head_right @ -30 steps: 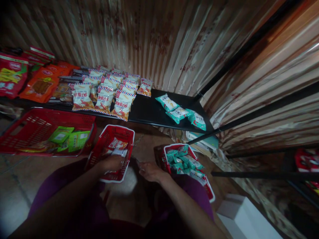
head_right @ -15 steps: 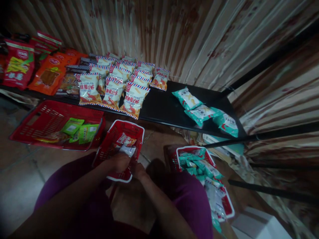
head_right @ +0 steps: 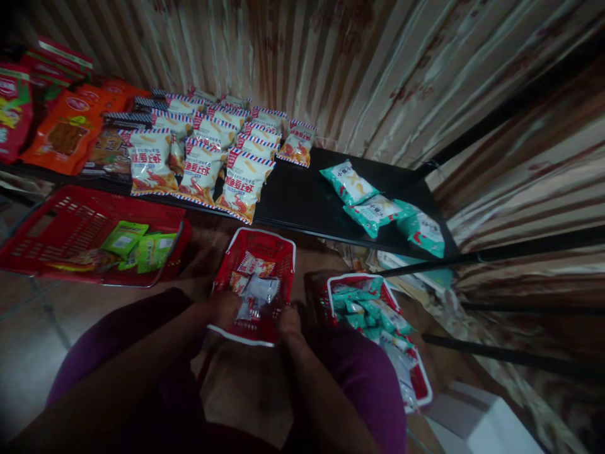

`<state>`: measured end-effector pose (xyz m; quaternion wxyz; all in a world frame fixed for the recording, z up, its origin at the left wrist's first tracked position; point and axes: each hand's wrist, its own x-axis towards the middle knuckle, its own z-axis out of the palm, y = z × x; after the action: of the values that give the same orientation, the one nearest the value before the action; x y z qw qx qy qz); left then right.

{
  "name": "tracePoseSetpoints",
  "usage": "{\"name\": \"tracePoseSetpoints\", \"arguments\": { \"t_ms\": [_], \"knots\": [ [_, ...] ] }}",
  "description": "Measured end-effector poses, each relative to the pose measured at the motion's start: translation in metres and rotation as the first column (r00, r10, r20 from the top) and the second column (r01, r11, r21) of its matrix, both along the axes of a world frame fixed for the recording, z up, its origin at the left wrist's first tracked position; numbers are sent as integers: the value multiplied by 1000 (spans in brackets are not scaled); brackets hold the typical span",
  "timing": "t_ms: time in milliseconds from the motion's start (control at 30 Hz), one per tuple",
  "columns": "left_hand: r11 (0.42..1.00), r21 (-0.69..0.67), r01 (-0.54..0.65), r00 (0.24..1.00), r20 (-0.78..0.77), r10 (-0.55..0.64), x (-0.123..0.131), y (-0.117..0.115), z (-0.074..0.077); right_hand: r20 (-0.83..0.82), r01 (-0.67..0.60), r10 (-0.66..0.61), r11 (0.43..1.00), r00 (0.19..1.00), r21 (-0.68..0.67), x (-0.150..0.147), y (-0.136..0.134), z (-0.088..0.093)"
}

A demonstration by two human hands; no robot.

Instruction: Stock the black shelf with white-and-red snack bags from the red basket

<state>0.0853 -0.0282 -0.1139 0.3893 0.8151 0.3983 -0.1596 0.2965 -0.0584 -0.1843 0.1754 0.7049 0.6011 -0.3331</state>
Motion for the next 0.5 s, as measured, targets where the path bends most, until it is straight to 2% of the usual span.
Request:
{"name": "tracePoseSetpoints", "arguments": {
  "t_ms": [167, 267, 367, 433, 500],
  "knots": [
    [996, -14, 84, 994, -64, -85, 29, 3, 5, 47, 26, -27, 1000, 999, 15, 35, 9, 1],
    [993, -31, 115, 990, -73, -117, 56, 7, 7, 67, 18, -19, 1000, 998, 14, 42, 14, 0],
    [991, -54, 123, 988, -83, -127, 78, 11, 7, 93, 8, -11, 1000, 996, 27, 45, 16, 5],
    [989, -70, 130, 987, -90, -136, 86, 15, 4, 133, 12, -22, 997, 991, 71, 44, 18, 14],
    [988, -79, 136, 986, -90, -143, 89, 17, 1, 166, -7, -25, 982, 986, 189, 41, 24, 23]
  ]
}}
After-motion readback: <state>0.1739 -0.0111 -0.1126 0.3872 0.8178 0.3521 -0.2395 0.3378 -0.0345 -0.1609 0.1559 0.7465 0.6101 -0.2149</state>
